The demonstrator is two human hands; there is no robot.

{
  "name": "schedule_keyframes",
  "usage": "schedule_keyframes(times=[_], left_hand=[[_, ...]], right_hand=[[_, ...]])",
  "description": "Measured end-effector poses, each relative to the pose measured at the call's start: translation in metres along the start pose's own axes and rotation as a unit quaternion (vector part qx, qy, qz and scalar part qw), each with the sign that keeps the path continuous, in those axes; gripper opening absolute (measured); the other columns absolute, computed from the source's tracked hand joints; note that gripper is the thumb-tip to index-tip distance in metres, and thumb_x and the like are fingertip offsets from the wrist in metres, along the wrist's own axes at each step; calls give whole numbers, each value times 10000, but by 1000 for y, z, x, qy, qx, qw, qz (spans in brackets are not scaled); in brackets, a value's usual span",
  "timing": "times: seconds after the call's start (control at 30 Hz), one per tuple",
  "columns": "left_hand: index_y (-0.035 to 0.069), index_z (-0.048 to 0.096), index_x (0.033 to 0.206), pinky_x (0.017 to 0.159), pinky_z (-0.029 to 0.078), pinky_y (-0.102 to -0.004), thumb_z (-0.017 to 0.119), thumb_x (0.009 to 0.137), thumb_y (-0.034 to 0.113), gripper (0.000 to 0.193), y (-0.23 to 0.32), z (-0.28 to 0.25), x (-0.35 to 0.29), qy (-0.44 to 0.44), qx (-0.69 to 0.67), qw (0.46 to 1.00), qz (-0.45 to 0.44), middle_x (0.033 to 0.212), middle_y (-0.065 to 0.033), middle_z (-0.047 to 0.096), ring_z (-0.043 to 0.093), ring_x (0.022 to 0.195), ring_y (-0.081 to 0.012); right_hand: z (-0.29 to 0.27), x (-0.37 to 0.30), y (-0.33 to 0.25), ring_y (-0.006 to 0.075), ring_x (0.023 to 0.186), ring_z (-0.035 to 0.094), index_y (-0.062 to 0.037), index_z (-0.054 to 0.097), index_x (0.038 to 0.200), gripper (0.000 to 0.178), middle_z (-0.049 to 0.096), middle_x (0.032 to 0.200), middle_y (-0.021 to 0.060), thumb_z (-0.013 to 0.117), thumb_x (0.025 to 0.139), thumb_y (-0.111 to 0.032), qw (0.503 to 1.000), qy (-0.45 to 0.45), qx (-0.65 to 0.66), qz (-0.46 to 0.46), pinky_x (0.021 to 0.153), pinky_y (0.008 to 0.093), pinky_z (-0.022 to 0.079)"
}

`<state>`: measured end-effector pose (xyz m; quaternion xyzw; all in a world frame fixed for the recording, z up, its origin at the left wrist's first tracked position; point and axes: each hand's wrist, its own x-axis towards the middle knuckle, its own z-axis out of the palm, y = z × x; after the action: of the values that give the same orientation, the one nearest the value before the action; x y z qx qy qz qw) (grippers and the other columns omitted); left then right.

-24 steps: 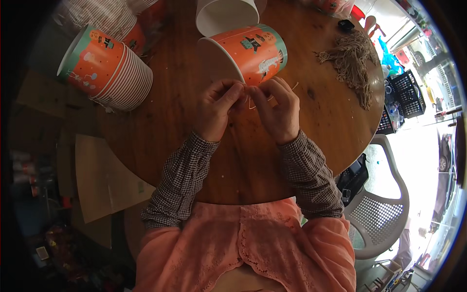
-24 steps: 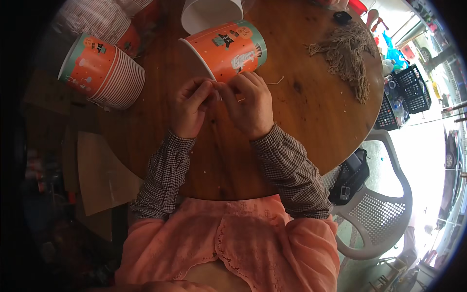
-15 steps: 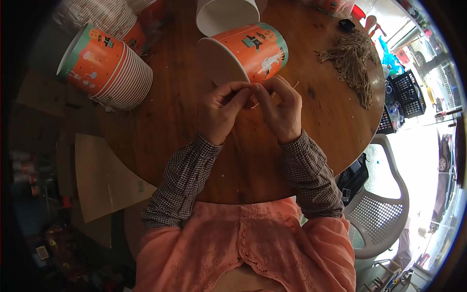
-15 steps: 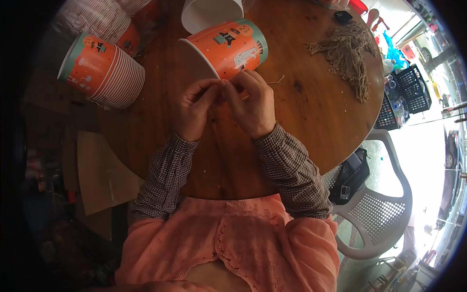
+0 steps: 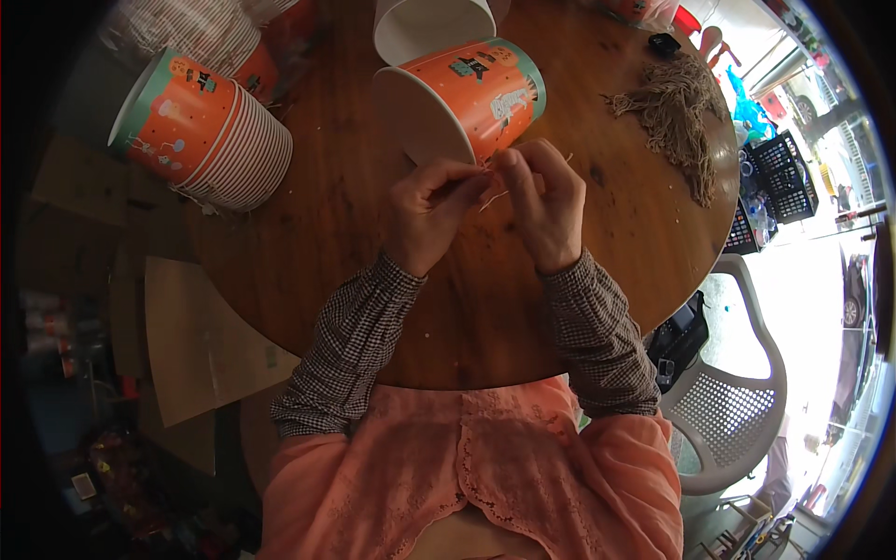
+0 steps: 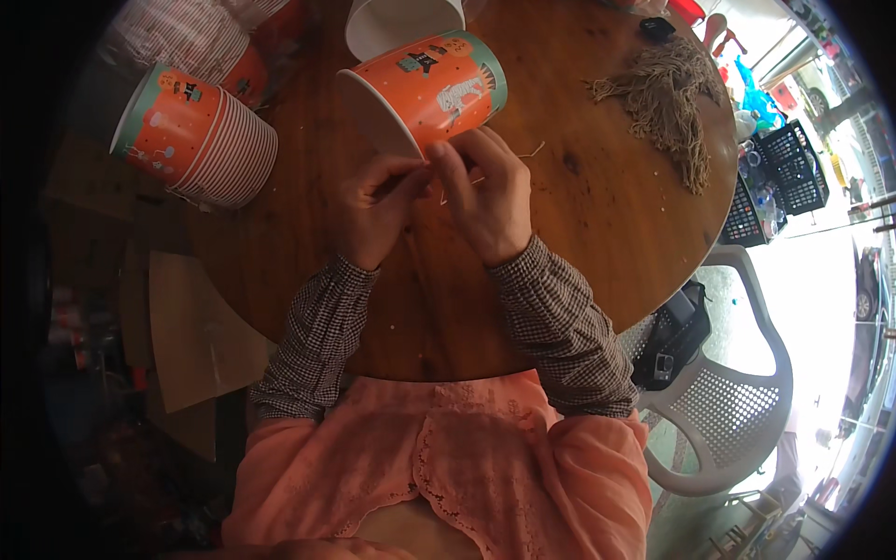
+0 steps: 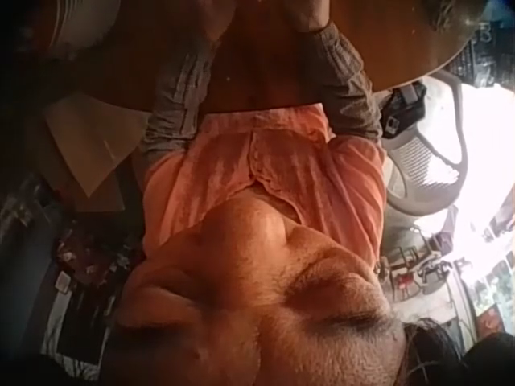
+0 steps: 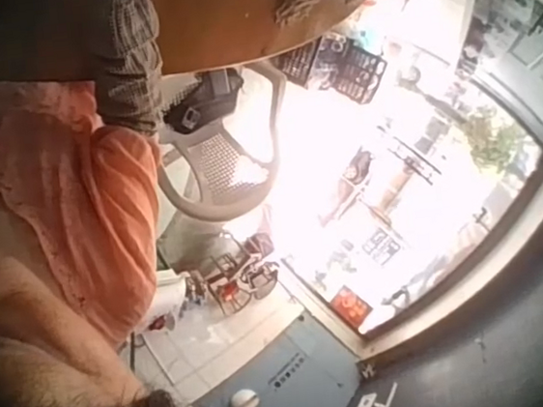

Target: Threading a cord handle through pre-punched holes in a paper bucket.

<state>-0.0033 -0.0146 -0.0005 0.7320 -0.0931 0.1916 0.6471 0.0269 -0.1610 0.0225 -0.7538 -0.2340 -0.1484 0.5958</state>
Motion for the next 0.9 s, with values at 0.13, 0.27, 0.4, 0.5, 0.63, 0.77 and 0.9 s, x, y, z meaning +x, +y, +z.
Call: schedule_keyframes(times=[0.13, 0.27, 0.4, 0.5, 0.63, 0.77, 0.9], left_hand=[[-35, 649, 996, 726, 550, -241, 629, 903, 52, 129, 5, -4, 4, -6, -102, 992, -72, 889, -66, 682, 660, 797, -120], [-48, 638, 1039, 751, 554, -248, 598, 929, 75, 170, 5, -6, 3, 10, -130, 988, -78, 884, -80, 685, 665, 807, -133], [-51, 644, 1028, 745, 556, -250, 591, 933, 76, 168, 6, -7, 2, -1, -120, 989, -89, 903, -85, 685, 665, 806, -132], [-49, 653, 1006, 724, 557, -245, 597, 924, 53, 143, 3, -5, 1, 6, -120, 989, -91, 896, -79, 680, 664, 802, -130], [-23, 666, 989, 649, 528, -228, 613, 889, -9, 113, 1, -3, 3, 38, 45, 996, 66, 858, -61, 662, 645, 757, -110], [-1, 670, 990, 608, 492, -223, 616, 875, -32, 131, 0, -3, 2, 53, 122, 983, 125, 865, -62, 648, 617, 723, -97], [-4, 669, 990, 607, 484, -220, 606, 885, -26, 124, 1, -5, 4, 42, 78, 991, 102, 888, -65, 649, 613, 731, -96]], right_hand=[[-4, 5, 8, 147, 740, 608, 22, 653, 928, 158, 628, 850, 92, 663, 866, -122, 994, 12, 99, 34, 695, 273, 491], [-1, 4, 7, 153, 787, 635, 17, 659, 944, 153, 645, 866, 92, 687, 836, -87, 996, -49, 69, 16, 713, 273, 501], [1, 2, 0, 169, 836, 655, 8, 665, 945, 157, 654, 867, 92, 701, 813, -69, 995, -42, 79, 36, 741, 304, 511], [7, -2, 4, 203, 789, 658, -2, 660, 932, 136, 648, 858, 98, 687, 811, -59, 1000, -10, 26, -12, 708, 322, 523], [10, -3, 8, 239, 731, 649, -10, 647, 920, 123, 638, 845, 102, 672, 809, -56, 987, 18, -115, -112, 671, 329, 531], [7, -2, 4, 247, 708, 644, -18, 641, 924, 127, 639, 833, 98, 668, 809, -66, 991, 17, -113, -65, 666, 322, 533], [3, 1, 13, 148, 786, 665, 17, 645, 969, 173, 683, 872, 74, 679, 849, -103, 987, -9, 128, 97, 654, 281, 532]])
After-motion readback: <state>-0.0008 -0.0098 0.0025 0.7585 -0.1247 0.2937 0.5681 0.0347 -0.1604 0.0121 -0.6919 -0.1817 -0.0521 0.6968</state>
